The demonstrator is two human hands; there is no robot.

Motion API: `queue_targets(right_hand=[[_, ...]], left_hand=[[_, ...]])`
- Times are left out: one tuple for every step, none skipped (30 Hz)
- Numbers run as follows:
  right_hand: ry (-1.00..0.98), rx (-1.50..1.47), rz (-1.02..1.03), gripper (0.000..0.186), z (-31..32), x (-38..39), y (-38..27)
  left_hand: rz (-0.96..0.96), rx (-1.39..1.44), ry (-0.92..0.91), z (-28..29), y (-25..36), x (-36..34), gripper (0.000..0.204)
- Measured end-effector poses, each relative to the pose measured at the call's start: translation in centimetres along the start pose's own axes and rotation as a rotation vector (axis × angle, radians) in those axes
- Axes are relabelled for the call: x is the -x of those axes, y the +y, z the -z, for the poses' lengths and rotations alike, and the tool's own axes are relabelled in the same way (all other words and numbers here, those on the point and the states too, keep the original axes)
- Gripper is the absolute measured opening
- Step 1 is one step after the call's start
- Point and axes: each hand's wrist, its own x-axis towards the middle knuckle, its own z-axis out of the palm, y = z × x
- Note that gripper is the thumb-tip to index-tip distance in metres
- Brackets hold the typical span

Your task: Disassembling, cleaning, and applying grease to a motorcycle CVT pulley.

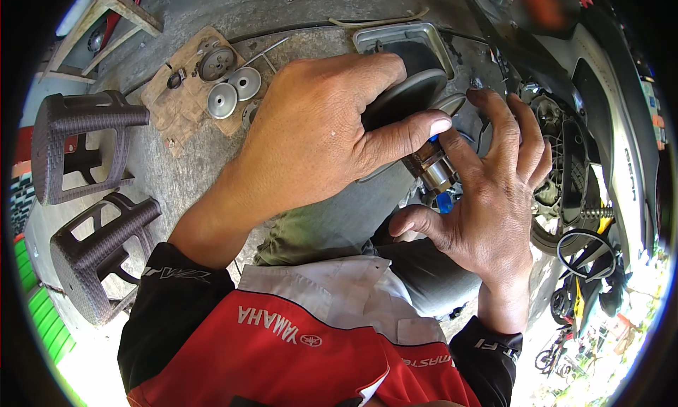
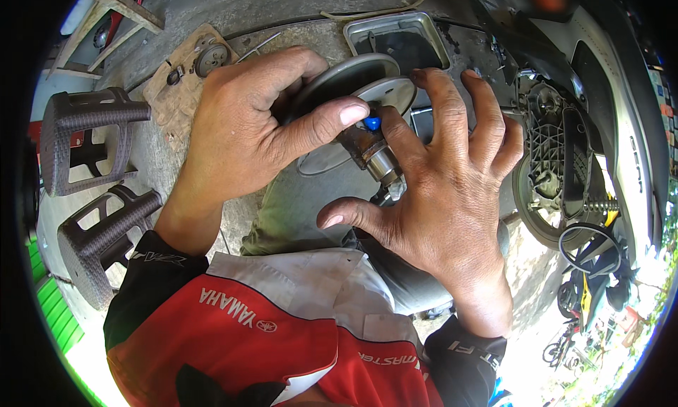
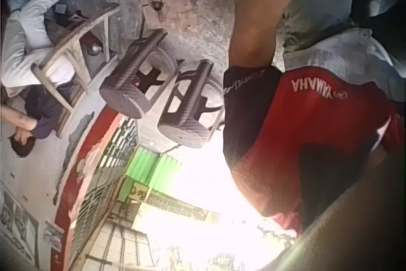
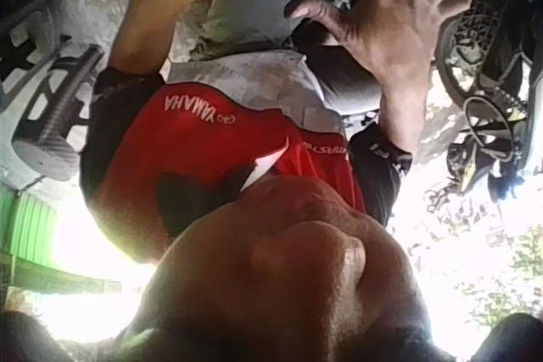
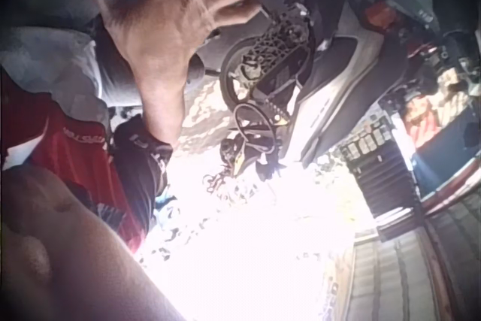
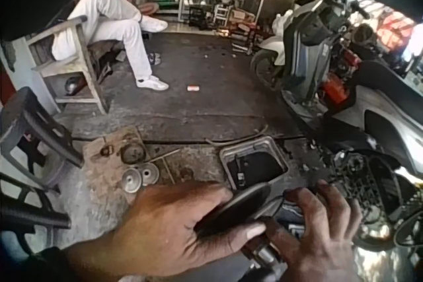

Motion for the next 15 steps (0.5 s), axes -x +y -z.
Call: queue_targets(right_hand=[[-0.014, 0.007, 0.007, 0.111, 0.0, -0.1, 0.0], [-0.029, 0.012, 0.014, 0.112, 0.0, -0.1, 0.1], [-0.032, 0.013, 0.015, 0.112, 0.0, 0.0, 0.2], [-0.045, 0.005, 0.019, 0.112, 0.1, 0.0, 0.3], [-0.057, -0.003, 0.024, 0.112, 0.1, 0.0, 0.5], [-0.058, -0.004, 0.029, 0.112, -0.1, 0.0, 0.8], [-0.03, -0.068, 0.028, 0.11, -0.5, 0.1, 1.0], [-0.004, -0.126, 0.023, 0.109, -0.7, 0.3, 1.3], [-0.006, -0.122, 0.024, 0.109, -0.8, 0.5, 1.6], [0.039, -0.242, 0.008, 0.107, -0.9, 0.7, 1.8], [0.084, -0.364, -0.011, 0.106, -1.0, 0.9, 1.9], [0.129, -0.408, -0.012, 0.105, -1.2, 1.0, 1.8], [0.127, -0.407, -0.013, 0.105, -1.3, 1.1, 1.7], [0.137, -0.418, 0.006, 0.106, -1.5, 1.1, 1.5], [0.148, -0.429, 0.025, 0.106, -1.7, 1.2, 1.3]], left_hand=[[-0.006, 0.006, 0.006, 0.0, -0.1, 0.0, 0.034], [-0.012, 0.011, 0.012, 0.0, -0.1, 0.0, 0.034], [-0.009, 0.013, 0.013, 0.0, -0.2, 0.1, 0.034], [-0.011, 0.004, 0.004, 0.2, -0.2, 0.1, 0.033], [-0.012, -0.006, -0.002, 0.3, -0.2, 0.1, 0.033], [-0.008, -0.008, 0.001, 0.3, -0.3, 0.1, 0.033], [-0.005, -0.007, 0.002, 0.3, -0.3, 0.1, 0.033], [-0.005, 0.0, 0.004, 0.4, -0.3, 0.1, 0.034], [-0.005, 0.003, 0.007, 0.5, -0.2, 0.0, 0.034], [0.007, -0.012, -0.018, 0.6, -0.1, 0.0, 0.034], [0.02, -0.027, -0.046, 0.6, -0.1, 0.0, 0.034], [0.022, -0.025, -0.046, 0.6, -0.1, 0.0, 0.034], [0.014, -0.032, -0.049, 0.6, -0.1, -0.1, 0.034], [0.009, -0.044, -0.051, 0.6, -0.2, -0.1, 0.034], [0.011, -0.046, -0.052, 0.5, -0.2, -0.1, 0.034]])
